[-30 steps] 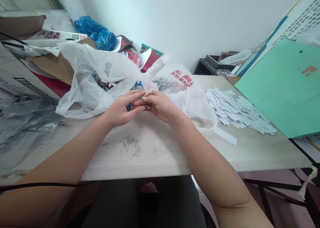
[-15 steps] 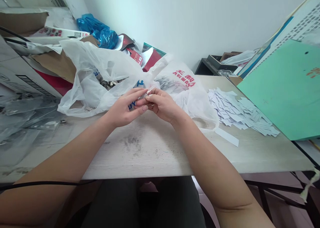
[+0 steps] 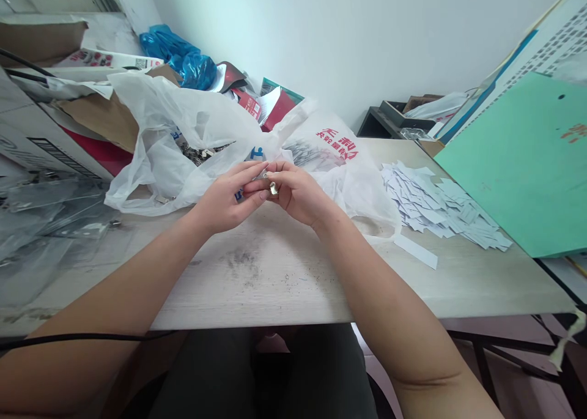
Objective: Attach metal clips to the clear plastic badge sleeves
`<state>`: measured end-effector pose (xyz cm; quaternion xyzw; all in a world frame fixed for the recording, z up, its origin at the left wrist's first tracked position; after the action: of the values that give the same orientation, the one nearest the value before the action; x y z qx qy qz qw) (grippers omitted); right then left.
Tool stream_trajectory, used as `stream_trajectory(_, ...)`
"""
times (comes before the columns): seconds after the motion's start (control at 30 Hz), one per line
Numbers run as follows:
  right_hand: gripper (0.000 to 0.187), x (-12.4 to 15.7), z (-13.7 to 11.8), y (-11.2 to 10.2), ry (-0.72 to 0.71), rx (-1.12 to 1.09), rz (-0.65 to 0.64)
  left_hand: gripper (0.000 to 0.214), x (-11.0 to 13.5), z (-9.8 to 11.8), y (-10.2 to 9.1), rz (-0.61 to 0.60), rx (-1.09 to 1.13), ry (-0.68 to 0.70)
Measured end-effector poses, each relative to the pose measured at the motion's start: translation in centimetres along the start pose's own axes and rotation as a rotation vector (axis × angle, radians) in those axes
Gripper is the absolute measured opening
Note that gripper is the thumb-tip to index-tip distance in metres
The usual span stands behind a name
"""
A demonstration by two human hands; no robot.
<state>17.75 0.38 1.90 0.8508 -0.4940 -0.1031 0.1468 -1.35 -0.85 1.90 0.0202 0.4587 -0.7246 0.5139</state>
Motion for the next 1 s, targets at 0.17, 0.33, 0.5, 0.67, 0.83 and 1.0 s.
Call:
stream_trajectory(0.17, 0.033, 0.1, -0.1, 0.2, -0.012, 0.016, -0.009, 0.059, 0.2, 0.0, 0.1, -0.002, -0.041, 0.003)
stream_trajectory(0.33, 0.034, 0.1, -0.1, 0.2, -0.025, 0.019, 0.005, 0.061, 0.1, 0.0, 0.0, -0.017, -0.14, 0.001)
stream_trajectory(0.5, 0.046, -0.1, 0.5, -0.2, -0.036, 0.046, 0.05, 0.058, 0.0, 0.5, 0.2, -0.02, -0.209, 0.028)
stream_trajectory(0.67, 0.044, -0.2, 1.1, -0.7, -0.047, 0.044, 0.051, 0.063, 0.2, -0.1, 0.6, -0.006, -0.144, 0.002)
stream_trajectory(0.83, 0.042, -0.2, 0.9, -0.5, -0.061, 0.08, 0.072, 0.062, 0.2, -0.4, 0.8, 0.0, -0.078, 0.001)
stream_trajectory(1.0, 0.038, -0.2, 0.6, 0.0, -0.074, 0.087, 0.114, 0.062, 0.2, 0.1, 0.7, 0.008, -0.05, 0.007)
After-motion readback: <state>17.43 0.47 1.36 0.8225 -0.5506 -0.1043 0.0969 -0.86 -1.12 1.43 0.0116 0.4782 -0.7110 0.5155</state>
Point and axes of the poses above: each hand's wrist, its own x-axis away from the middle knuckle, its own y-axis out of the palm, z = x × y, the point moved 3 cm from there along -x, towards the middle knuckle, and after that the axes turned 2 degrees about -z, right-handed, at the moved point
